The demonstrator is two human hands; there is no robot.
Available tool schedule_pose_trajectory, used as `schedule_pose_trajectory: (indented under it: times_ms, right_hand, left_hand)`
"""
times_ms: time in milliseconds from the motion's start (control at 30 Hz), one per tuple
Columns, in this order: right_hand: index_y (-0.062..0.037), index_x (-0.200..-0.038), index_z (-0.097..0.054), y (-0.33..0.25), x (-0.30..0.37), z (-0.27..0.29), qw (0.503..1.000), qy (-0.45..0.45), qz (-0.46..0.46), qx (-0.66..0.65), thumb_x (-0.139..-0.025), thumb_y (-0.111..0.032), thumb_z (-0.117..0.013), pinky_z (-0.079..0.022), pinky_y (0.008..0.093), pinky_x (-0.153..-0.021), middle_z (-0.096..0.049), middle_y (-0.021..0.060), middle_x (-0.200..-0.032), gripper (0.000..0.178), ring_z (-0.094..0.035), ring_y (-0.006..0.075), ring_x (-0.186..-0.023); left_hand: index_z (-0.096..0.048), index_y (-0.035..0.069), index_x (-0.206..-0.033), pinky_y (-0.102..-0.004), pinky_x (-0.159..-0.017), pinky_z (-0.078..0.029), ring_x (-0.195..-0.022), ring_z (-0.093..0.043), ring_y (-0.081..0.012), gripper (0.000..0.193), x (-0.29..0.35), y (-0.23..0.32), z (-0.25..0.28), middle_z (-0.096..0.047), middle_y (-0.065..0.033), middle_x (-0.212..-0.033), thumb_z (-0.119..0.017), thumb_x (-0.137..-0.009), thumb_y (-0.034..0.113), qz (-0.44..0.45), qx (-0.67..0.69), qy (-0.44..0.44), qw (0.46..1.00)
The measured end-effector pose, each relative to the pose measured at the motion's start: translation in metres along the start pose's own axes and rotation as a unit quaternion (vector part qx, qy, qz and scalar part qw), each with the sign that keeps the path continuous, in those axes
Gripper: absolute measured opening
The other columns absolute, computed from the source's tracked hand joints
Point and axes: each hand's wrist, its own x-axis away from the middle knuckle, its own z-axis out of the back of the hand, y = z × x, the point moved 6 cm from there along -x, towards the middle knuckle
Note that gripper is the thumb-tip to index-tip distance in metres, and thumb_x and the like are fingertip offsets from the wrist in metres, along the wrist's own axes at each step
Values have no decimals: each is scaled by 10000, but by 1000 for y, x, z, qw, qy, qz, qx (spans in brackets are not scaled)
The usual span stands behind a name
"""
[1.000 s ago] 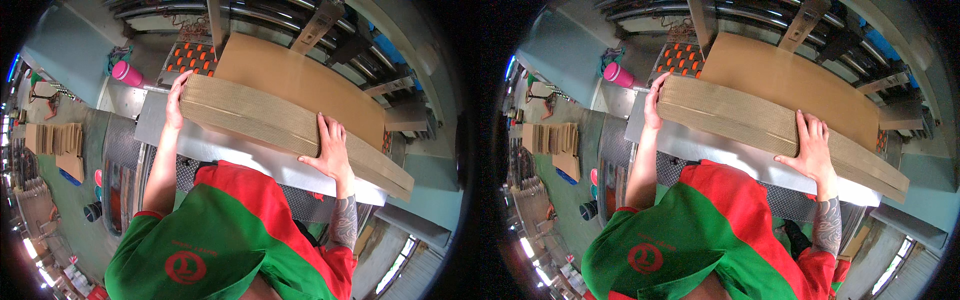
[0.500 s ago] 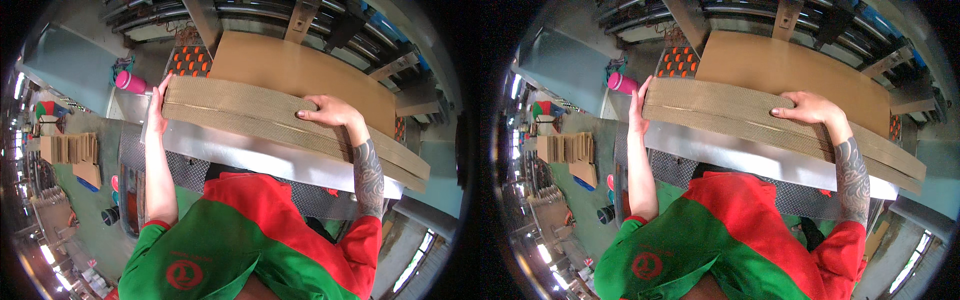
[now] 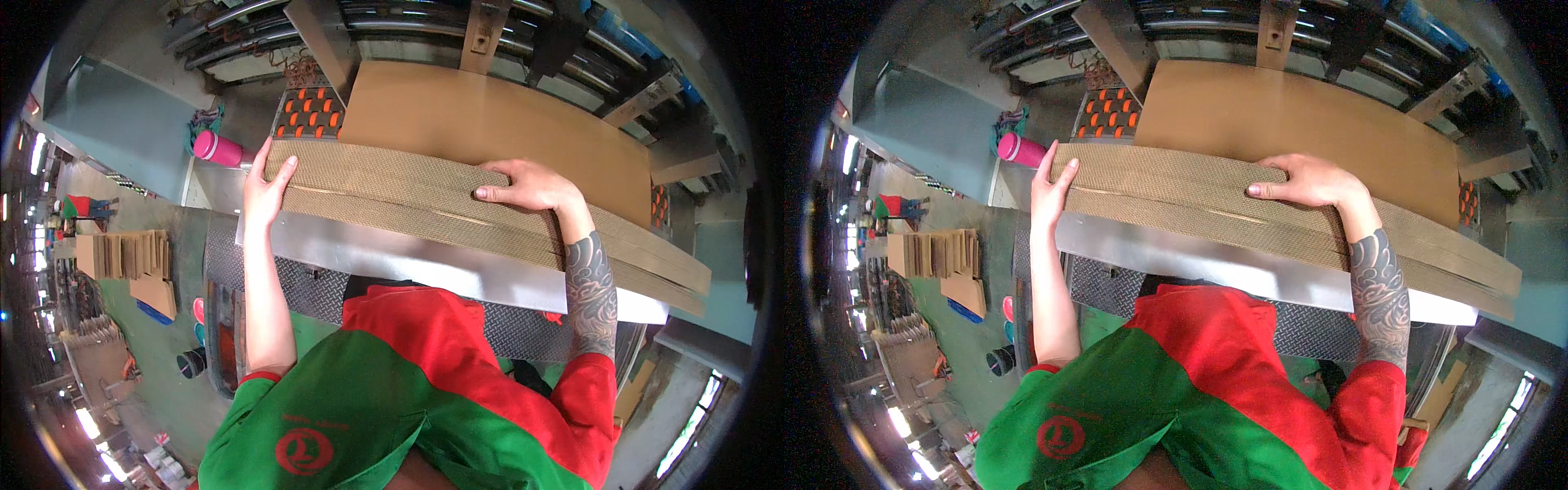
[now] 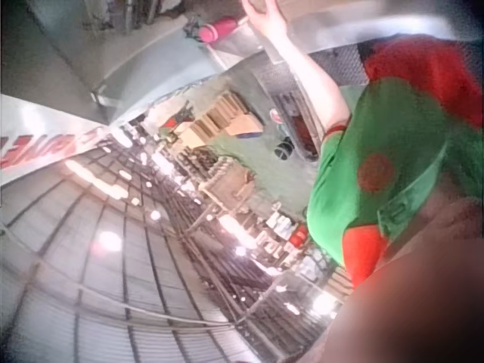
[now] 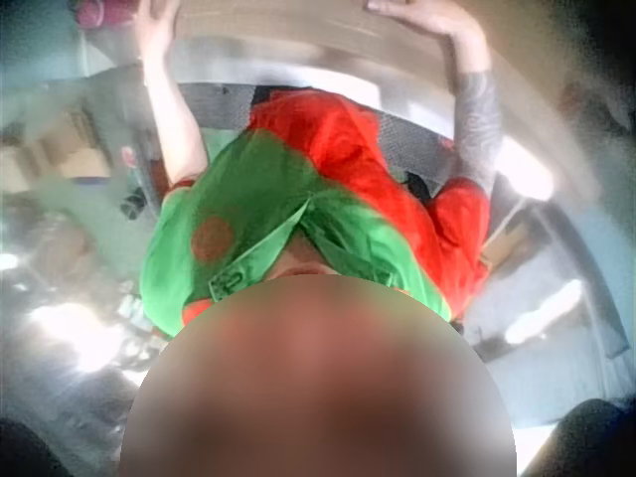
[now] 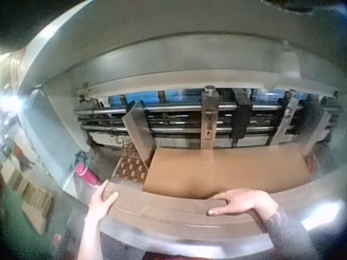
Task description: The person repeatedly picks up flat cardboard sheets from a conveyor and stacks them by hand on a metal table. The person aligns each sheet and places it on top of the growing stack, occasionally adjusting the stack to keep it even.
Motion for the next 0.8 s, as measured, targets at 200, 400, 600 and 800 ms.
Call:
schedule_pose_trajectory:
  times_ms: [200, 400, 600, 800]
  right_hand:
    - [-35, -1474, -654, 4, -4, -1, 999, 2, 24, -25, -941, -778, -657, -473, 444, -1194, -664, 239, -1474, 914, -613, 394, -1399]
    - [-76, -1460, -675, 5, -5, -2, 998, -1, 13, -66, -978, -684, -686, -484, 434, -1170, -700, 198, -1439, 777, -638, 362, -1368]
    - [-106, -1456, -688, -1, -1, 2, 998, 30, 24, -54, -980, -705, -662, -498, 445, -1159, -707, 194, -1431, 765, -649, 372, -1354]
    - [-90, -1324, -735, -5, 5, 9, 991, 125, 50, 24, -1004, -657, -648, -546, 508, -1047, -737, 244, -1282, 656, -685, 439, -1214]
  left_hand:
    - [-426, 4, -1656, -354, -1157, -475, -1355, -632, -231, 846, 2, 5, -3, -654, -195, -1496, -838, -987, 319, -1, 33, -17, 999]
    - [-400, 34, -1680, -356, -1178, -454, -1380, -619, -238, 865, 1, 5, -3, -643, -194, -1518, -827, -994, 344, 5, 17, -21, 1000]
    - [-363, 50, -1698, -357, -1182, -448, -1396, -611, -246, 942, 0, 3, 0, -622, -205, -1548, -841, -971, 409, -4, -33, -7, 999]
    - [-360, 31, -1692, -372, -1183, -449, -1417, -603, -277, 1023, 0, -4, 3, -602, -228, -1565, -858, -930, 496, 22, -31, 0, 999]
